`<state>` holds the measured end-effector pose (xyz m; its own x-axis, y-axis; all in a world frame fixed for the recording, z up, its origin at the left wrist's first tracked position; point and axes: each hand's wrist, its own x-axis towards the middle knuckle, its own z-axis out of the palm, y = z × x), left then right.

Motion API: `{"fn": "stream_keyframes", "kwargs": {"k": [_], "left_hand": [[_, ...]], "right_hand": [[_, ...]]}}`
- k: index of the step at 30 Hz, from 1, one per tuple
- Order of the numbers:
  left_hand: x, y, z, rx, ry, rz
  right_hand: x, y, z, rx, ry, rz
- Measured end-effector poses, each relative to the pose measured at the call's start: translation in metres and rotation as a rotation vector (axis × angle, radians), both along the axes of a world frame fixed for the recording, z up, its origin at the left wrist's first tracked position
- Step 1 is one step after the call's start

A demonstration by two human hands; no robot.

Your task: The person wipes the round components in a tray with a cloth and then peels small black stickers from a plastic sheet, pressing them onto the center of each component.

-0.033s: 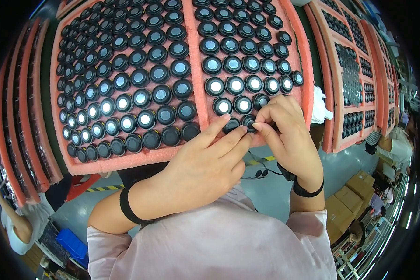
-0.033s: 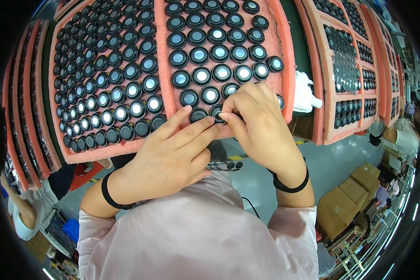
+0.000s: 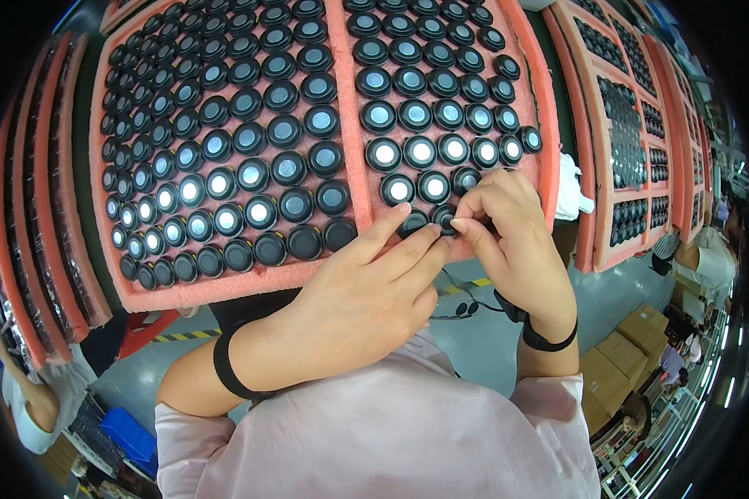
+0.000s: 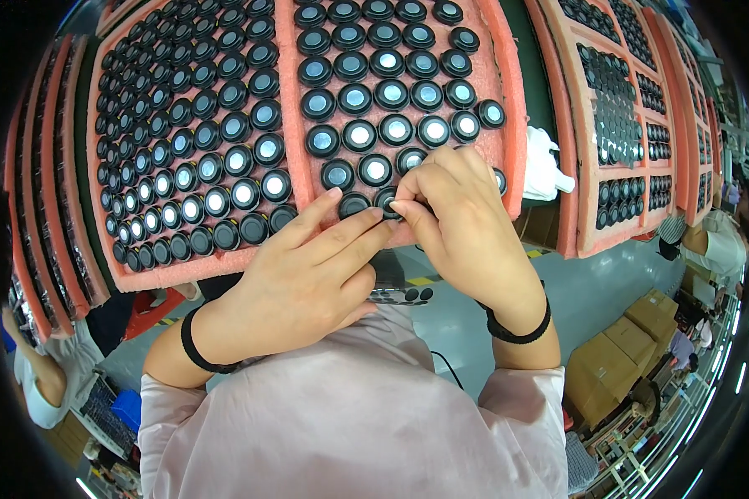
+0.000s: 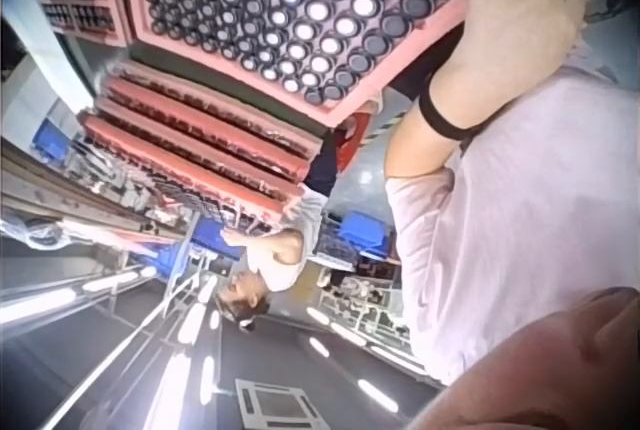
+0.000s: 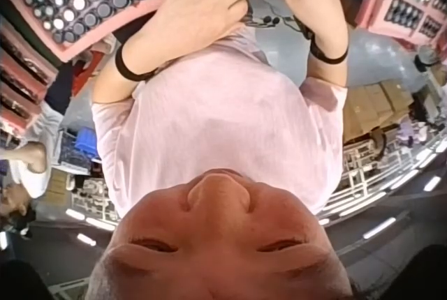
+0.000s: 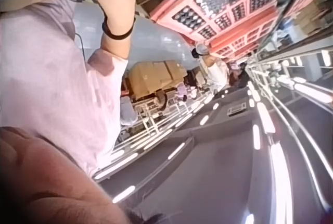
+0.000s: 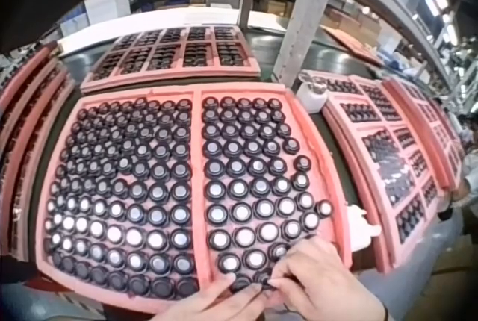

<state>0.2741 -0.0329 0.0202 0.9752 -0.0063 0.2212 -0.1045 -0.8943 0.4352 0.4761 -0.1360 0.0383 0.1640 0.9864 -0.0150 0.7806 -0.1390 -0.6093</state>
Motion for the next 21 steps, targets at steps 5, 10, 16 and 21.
{"fn": "stream_keyframes", "kwargs": {"k": [5,10,16,21], "left_hand": [[0.0,-0.0007,-0.0002,-0.002,-0.001,0.005],[-0.0001,-0.0006,0.0009,-0.005,0.002,0.008],[0.0002,-0.0005,0.0012,-0.007,-0.003,0.007],[-0.002,0.0026,0.0051,-0.043,-0.033,0.004]], "right_hand": [[-0.0019,-0.0004,-0.0015,0.002,-0.008,-0.021],[-0.0048,-0.0006,-0.0056,0.052,-0.033,-0.053],[-0.0074,-0.0023,-0.0055,0.115,-0.127,-0.071],[-0.005,-0.0092,0.0034,0.186,-0.134,-0.052]]}}
